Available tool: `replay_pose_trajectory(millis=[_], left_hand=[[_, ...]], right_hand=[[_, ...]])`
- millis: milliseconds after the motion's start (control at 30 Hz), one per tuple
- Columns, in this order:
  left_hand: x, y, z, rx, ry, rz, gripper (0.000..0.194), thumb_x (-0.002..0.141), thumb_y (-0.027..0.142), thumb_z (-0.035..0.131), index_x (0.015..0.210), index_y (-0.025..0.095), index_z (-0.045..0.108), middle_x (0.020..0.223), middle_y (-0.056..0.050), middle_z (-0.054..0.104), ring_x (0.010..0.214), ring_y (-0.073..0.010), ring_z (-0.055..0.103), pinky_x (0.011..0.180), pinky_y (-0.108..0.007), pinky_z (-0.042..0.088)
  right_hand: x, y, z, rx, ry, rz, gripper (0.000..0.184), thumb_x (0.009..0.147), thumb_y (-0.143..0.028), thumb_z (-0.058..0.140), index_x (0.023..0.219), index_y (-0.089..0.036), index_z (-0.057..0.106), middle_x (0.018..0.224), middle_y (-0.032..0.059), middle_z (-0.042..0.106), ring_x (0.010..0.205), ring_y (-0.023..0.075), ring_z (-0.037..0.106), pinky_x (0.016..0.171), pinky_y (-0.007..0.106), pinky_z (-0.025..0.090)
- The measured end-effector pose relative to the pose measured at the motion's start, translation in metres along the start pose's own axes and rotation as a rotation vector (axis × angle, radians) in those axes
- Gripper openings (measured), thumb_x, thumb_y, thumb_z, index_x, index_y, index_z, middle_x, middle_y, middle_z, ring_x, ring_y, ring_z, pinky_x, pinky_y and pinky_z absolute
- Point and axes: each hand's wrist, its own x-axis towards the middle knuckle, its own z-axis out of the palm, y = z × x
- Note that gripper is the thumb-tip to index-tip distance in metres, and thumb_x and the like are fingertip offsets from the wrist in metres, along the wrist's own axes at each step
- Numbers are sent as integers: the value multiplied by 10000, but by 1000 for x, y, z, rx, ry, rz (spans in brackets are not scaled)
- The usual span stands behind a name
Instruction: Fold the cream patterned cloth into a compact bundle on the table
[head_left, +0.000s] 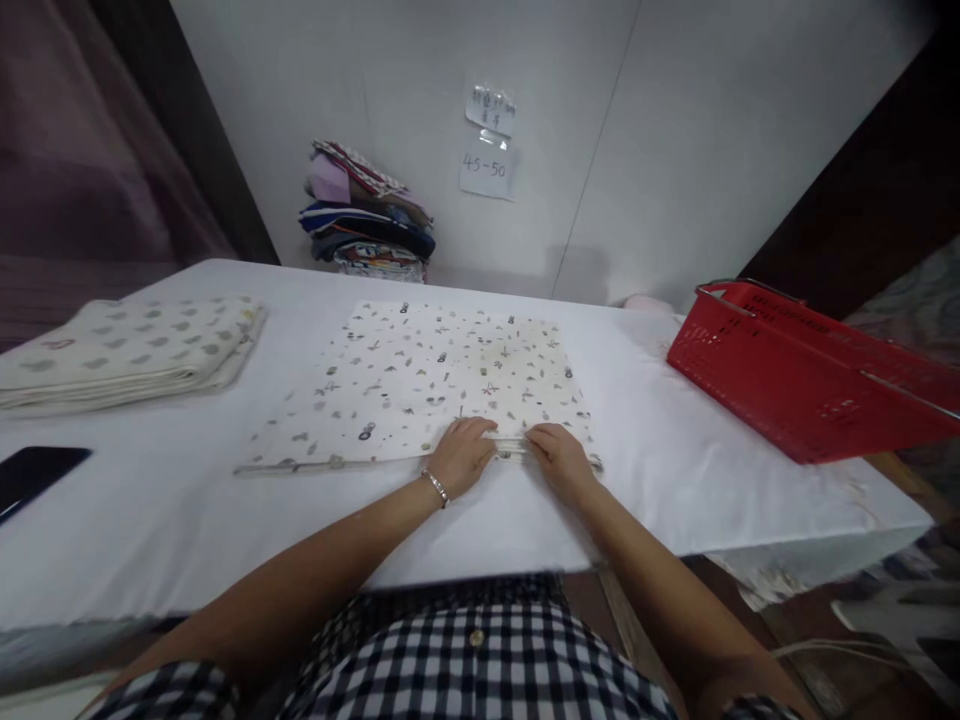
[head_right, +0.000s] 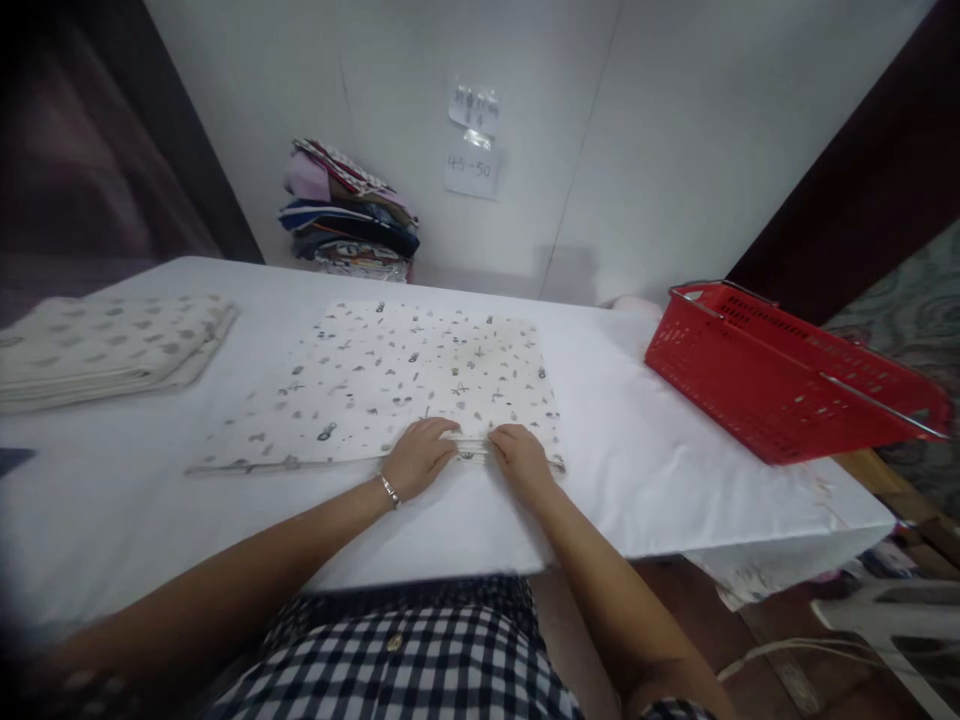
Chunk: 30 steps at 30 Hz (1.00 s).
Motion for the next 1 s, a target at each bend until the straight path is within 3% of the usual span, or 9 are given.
replay_pose_trajectory(millis=[233, 400, 533, 833, 1000], left_hand=[[0, 1, 1, 9, 109, 50, 199, 923, 205, 409, 878, 171, 600, 982, -48, 643, 947, -176, 538, 863, -362, 400], [2, 1, 1, 17, 90, 20, 209, 928, 225, 399, 840, 170, 580, 885, -38, 642, 869, -164, 548, 823, -349, 384], [1, 0, 2, 25, 66, 26, 200, 923, 239, 414, 858, 172, 590, 916, -42, 645, 897, -166, 553, 835, -342, 381], [4, 4, 5, 188, -154, 40, 167, 905, 170, 422, 849, 159, 579, 811, -44, 634, 808, -182, 571, 780, -337, 382], [8, 12, 0, 218, -217, 25, 189, 885, 181, 474, 1048, 179, 570, 999, -54, 642, 917, -192, 566, 785, -332, 383]], right_hand=[[-6, -3, 4, -106, -44, -117, 240, 901, -205, 463, 1044, -209, 656, 1019, 89, 654, 933, 206, 565, 800, 341, 450], [-8, -5, 5, -165, -59, -139, 230, 879, -272, 527, 1072, -186, 618, 1067, 100, 629, 981, 218, 536, 820, 349, 421], [-11, -2, 7, -248, -28, -103, 230, 895, -169, 472, 1066, -173, 625, 1043, 94, 637, 950, 212, 533, 807, 338, 407], [-13, 4, 1, -293, 6, -127, 300, 915, -163, 393, 1070, -186, 649, 963, 93, 624, 866, 199, 506, 751, 326, 389], [-15, 9, 3, -298, -15, -143, 321, 919, -163, 372, 1090, -188, 643, 926, 80, 637, 835, 190, 516, 737, 322, 389]])
